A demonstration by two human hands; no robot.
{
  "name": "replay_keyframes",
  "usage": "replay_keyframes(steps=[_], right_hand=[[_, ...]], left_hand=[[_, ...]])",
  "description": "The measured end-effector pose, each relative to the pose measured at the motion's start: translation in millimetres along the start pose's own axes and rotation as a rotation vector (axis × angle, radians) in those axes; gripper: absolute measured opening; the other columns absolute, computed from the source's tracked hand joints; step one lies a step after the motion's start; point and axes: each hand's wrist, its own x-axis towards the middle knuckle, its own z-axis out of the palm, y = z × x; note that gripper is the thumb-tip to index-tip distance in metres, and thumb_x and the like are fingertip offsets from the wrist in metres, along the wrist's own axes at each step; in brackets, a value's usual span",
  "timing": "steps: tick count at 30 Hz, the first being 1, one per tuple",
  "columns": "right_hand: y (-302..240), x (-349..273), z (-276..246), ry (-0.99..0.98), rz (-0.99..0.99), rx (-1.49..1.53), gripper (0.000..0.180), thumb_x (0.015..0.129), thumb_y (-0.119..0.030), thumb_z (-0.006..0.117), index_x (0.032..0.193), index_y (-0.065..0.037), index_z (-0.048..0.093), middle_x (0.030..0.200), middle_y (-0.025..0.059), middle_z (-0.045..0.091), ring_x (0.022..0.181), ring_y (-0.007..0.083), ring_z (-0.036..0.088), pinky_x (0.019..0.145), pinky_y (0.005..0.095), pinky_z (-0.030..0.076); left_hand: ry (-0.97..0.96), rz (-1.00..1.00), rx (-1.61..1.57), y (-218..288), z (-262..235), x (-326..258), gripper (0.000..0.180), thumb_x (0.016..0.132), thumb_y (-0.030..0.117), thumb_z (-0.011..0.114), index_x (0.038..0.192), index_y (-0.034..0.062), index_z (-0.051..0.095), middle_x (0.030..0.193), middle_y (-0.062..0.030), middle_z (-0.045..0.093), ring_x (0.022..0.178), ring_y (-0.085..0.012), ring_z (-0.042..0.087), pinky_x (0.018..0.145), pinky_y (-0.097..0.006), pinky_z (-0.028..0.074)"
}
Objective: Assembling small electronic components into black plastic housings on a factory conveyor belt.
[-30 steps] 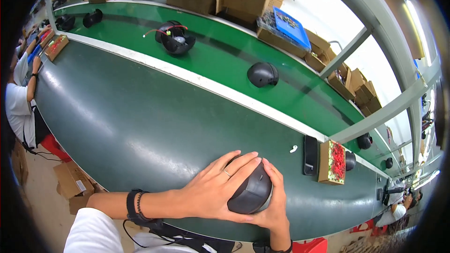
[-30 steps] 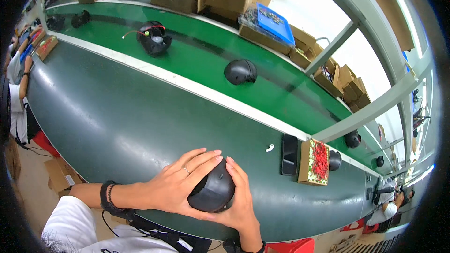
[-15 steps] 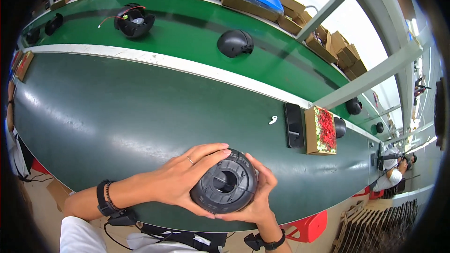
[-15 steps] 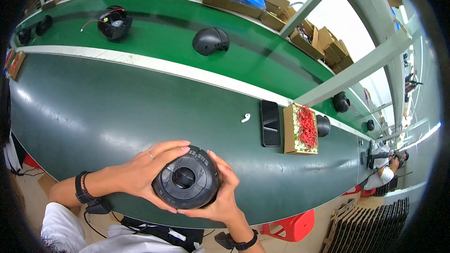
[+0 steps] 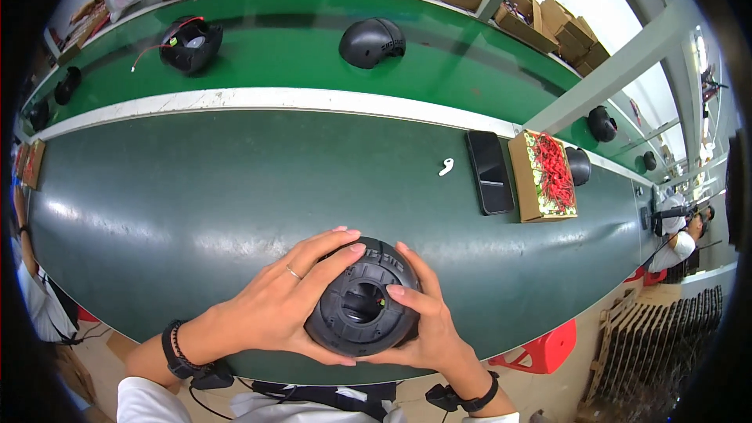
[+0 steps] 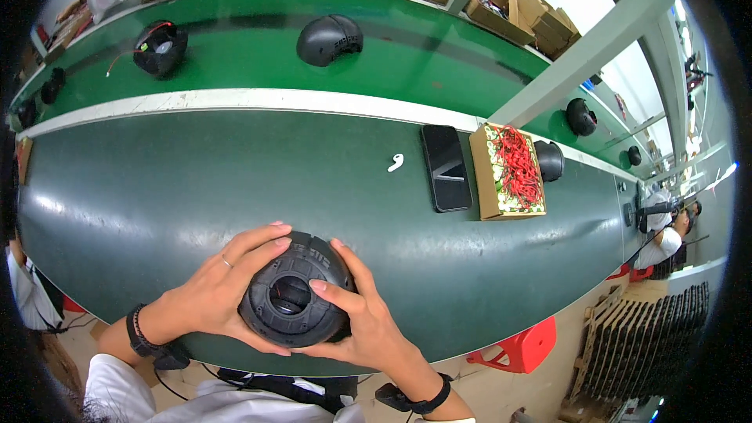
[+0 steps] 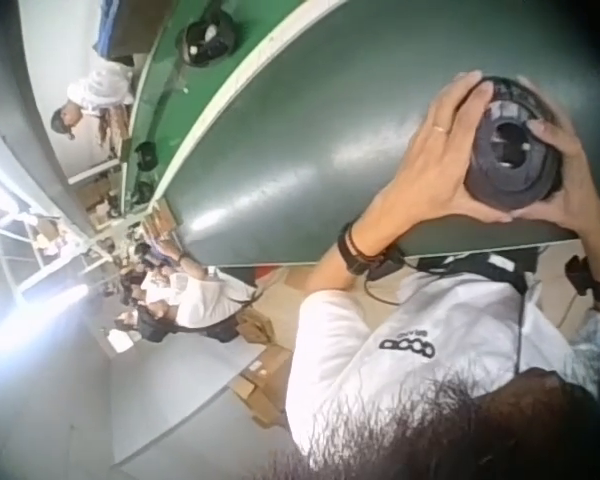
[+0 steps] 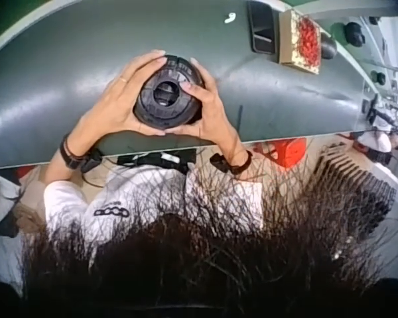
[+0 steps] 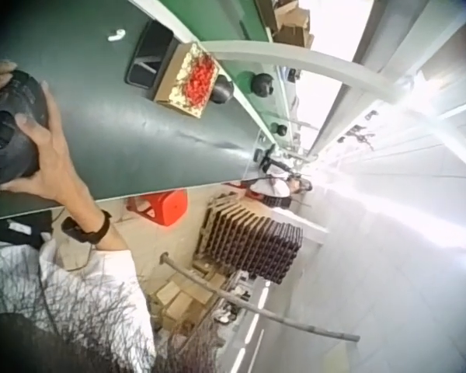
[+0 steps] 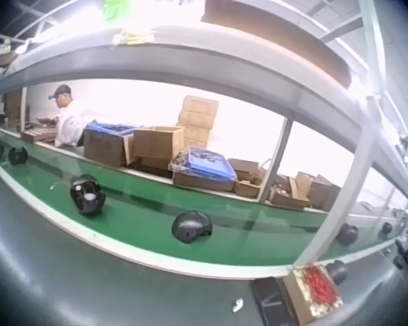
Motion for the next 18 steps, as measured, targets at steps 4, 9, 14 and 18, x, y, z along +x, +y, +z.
replay_keyframes(steps=[4, 9, 14, 18], right_hand=[[-1, 1, -5, -0.013, -0.003, -0.037, 0.109, 0.062, -0.033, 0.106, 0.153, -0.019, 0.047, 0.165, 0.0361, 0.033, 0.15, 0.0531, 0.043, 0.117, 0.0582, 0.048], [-19, 8, 5, 0.217, 0.035, 0.207, 0.127, 0.057, -0.033, 0.109, 0.157, -0.005, 0.035, 0.16, 0.0307, 0.043, 0.144, 0.0434, 0.053, 0.119, 0.0532, 0.045], [-64, 46, -27, 0.017, -0.019, -0.276, 0.112, 0.061, -0.034, 0.102, 0.152, -0.003, 0.045, 0.155, 0.0271, 0.048, 0.135, 0.0458, 0.054, 0.114, 0.0579, 0.043], [-103, 71, -28, -0.325, -0.081, -0.672, 0.107, 0.059, -0.028, 0.094, 0.152, -0.002, 0.048, 0.152, 0.0262, 0.05, 0.127, 0.0454, 0.054, 0.109, 0.0568, 0.045]], left_hand=[[0.001, 0.011, -0.006, -1, 1, 5, 0.124, 0.063, 0.05, 0.103, 0.157, -0.0015, 0.04, 0.158, -0.0266, 0.044, 0.142, -0.0475, 0.052, 0.114, -0.053, 0.051], [0.049, -0.071, -0.42, -13, 13, -6, 0.146, 0.048, 0.038, 0.111, 0.163, 0.0018, 0.029, 0.165, -0.0273, 0.036, 0.153, -0.0399, 0.043, 0.127, -0.047, 0.035], [-0.017, -0.151, -0.404, -10, 1, -10, 0.138, 0.063, 0.039, 0.106, 0.167, 0.0037, 0.023, 0.169, -0.0248, 0.031, 0.158, -0.0425, 0.031, 0.129, -0.052, 0.029], [-0.069, -0.174, -0.327, 12, -19, -9, 0.139, 0.068, 0.044, 0.102, 0.17, 0.0034, 0.017, 0.168, -0.0279, 0.029, 0.157, -0.0465, 0.031, 0.128, -0.053, 0.031]])
